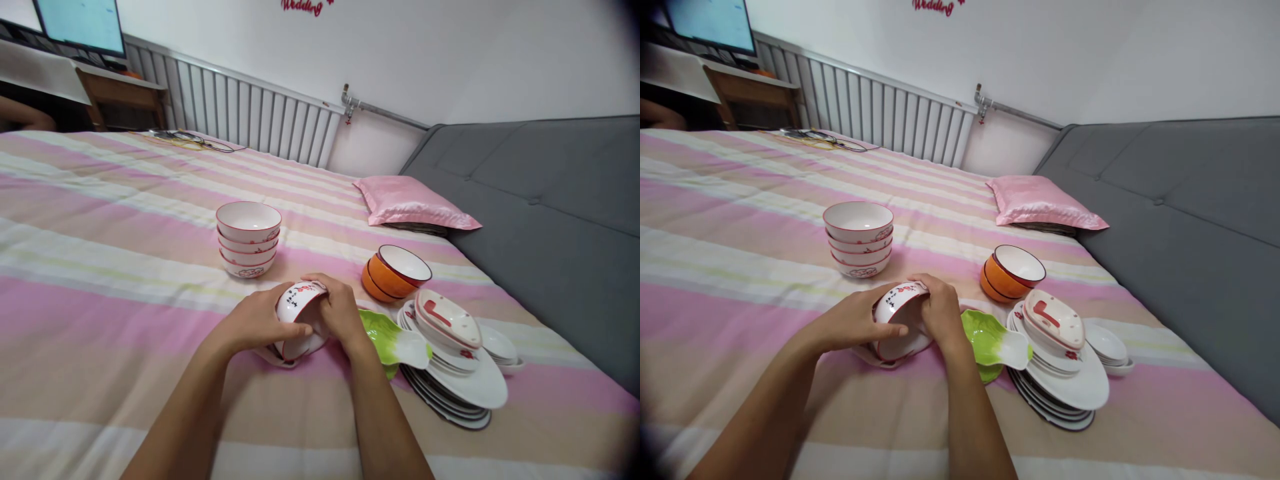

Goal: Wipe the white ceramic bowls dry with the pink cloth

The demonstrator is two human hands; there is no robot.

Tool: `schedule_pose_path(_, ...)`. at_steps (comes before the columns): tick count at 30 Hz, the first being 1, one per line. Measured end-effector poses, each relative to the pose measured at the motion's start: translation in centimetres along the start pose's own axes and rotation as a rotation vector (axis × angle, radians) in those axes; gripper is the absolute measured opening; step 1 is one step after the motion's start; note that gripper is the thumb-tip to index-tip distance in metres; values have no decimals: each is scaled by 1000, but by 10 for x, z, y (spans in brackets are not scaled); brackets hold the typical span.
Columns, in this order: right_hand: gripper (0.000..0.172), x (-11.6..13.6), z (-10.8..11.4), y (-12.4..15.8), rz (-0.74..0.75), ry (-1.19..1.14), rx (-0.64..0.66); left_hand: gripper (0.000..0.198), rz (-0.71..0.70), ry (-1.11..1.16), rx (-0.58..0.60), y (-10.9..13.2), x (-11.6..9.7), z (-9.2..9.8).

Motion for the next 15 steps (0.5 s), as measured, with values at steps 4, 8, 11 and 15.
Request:
schedule_pose_path(4, 46, -6, 1, 0, -14, 117, -31, 76, -26, 26, -10, -1, 2, -4)
schedule_pose_path(8, 47, -13, 0, 0, -50, 203, -72, 81, -82, 113, -21, -3, 3, -10)
schedule_pose_path(11, 47, -15, 1, 2, -120, 312, -106, 78, -122, 155, -49, -5, 4, -10)
schedule_pose_path(15, 41, -14, 5, 4, -214, 485, -152, 73, -132, 153, -92, -5, 4, -6)
Point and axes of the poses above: each hand's wrist, its own y-axis away from the middle knuckle, its own z-axis out of the back of the hand, x = y × z, the point moved 6 cm from there along -y, towards the middle knuckle, and after that the axes turned 11 degrees about -x, right-handed, at the moved point
